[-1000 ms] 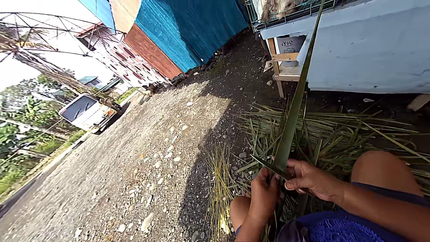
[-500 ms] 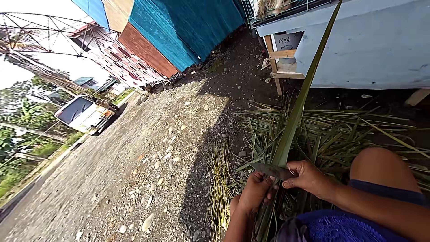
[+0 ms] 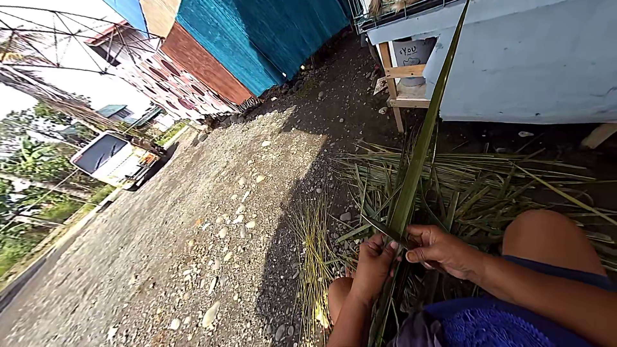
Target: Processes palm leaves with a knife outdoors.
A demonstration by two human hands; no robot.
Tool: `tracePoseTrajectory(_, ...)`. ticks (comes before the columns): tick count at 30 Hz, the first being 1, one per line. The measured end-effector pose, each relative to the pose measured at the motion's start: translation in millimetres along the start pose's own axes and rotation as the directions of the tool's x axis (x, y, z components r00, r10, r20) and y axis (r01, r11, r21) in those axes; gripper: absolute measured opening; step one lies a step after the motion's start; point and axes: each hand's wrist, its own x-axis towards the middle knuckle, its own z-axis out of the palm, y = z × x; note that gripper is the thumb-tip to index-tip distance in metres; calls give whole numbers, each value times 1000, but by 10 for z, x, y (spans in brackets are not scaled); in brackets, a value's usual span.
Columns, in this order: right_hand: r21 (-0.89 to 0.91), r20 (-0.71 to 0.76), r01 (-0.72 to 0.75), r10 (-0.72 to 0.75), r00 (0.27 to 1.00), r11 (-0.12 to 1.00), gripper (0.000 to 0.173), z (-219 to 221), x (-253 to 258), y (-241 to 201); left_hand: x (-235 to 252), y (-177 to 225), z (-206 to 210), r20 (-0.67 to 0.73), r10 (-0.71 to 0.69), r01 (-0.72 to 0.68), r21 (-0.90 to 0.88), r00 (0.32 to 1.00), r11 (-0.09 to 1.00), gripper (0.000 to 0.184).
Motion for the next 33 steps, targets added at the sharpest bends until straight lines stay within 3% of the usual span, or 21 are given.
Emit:
tracePoseTrajectory(5, -200, -93, 139, -160, 983, 970, 53, -21, -5, 46, -16, 49, -61, 58, -74, 73, 4, 996, 997, 9)
tracePoseTrajectory(11, -421, -218, 174, -285, 934, 891, 52, 72, -12, 92, -40, 54, -228, 135, -107, 102, 47, 985, 994, 11)
tracePoseTrajectory(14, -292, -339, 139, -238, 910, 946, 55, -13, 42, 34, -106, -46, -341, 165, -97, 83, 91, 981, 992, 10)
tracePoseTrajectory(18, -60, -342, 71, -87, 936, 996, 58, -43, 81, -18, -167, -154, -465, 186, -90, 74, 93, 978, 993, 10)
tracePoseTrajectory(24, -18, -485, 92, -89, 870, 996, 57, -253, 269, -28, -187, -290, -780, 143, -175, 155, 142, 974, 978, 10)
tracePoseTrajectory(29, 4, -616, 80, -61, 786, 997, 61, -530, 401, -102, -183, -495, -1176, 61, -274, 243, 306, 960, 920, 9)
tracePoseTrajectory(33, 28, -660, 96, -54, 749, 995, 62, -698, 473, -264, -266, -573, -1425, 21, -276, 257, 309, 961, 916, 11)
